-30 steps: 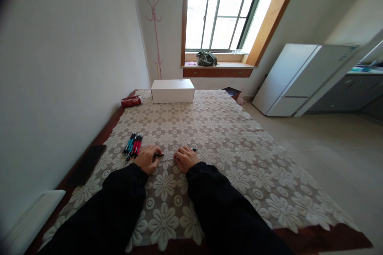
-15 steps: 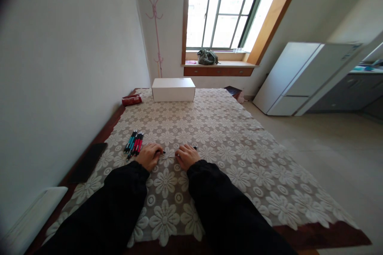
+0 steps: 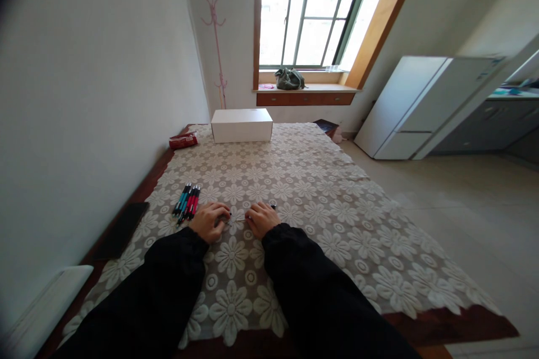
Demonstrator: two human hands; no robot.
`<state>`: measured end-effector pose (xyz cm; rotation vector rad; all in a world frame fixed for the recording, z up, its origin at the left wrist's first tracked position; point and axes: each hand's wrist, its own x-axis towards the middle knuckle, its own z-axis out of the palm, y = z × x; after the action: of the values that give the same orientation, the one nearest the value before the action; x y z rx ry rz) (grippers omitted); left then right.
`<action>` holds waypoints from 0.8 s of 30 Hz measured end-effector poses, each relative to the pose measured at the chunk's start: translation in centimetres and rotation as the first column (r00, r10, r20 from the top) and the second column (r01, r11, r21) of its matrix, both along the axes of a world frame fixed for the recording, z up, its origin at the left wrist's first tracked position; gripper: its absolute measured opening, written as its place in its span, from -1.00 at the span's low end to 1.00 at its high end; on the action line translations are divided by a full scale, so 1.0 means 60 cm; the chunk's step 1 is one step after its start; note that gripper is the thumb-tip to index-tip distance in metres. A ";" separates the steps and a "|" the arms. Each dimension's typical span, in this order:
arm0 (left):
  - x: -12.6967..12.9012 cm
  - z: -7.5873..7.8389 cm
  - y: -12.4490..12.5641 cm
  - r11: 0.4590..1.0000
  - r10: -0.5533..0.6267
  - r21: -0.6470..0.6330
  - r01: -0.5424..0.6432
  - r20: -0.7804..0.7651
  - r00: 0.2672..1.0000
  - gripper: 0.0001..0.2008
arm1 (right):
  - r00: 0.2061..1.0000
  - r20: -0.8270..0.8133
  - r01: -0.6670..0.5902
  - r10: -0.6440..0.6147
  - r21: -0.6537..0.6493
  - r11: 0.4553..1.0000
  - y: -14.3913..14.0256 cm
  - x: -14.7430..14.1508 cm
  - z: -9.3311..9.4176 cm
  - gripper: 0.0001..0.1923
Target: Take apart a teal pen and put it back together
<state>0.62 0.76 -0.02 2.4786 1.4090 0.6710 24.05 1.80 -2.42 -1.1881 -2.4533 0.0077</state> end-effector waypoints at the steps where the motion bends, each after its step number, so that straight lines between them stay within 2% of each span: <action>1: -0.001 -0.002 0.002 1.000 -0.007 -0.006 0.007 -0.001 1.000 -0.76 | 1.000 0.000 0.000 0.000 -0.001 1.000 0.000 0.000 0.000 -0.91; 12: -0.007 -0.018 0.015 0.999 -0.041 0.003 0.041 0.098 0.994 -0.76 | 1.000 0.018 0.003 -0.003 -0.011 1.000 0.000 -0.001 0.003 -0.93; 24: -0.004 -0.013 0.010 0.999 -0.010 0.033 0.006 0.121 0.993 -0.77 | 1.000 0.008 -0.001 0.001 -0.006 1.000 0.001 0.000 -0.001 -0.93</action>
<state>0.36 1.38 -0.81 2.4211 1.3539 0.8347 24.03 1.86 -2.46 -1.1915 -2.4618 0.0103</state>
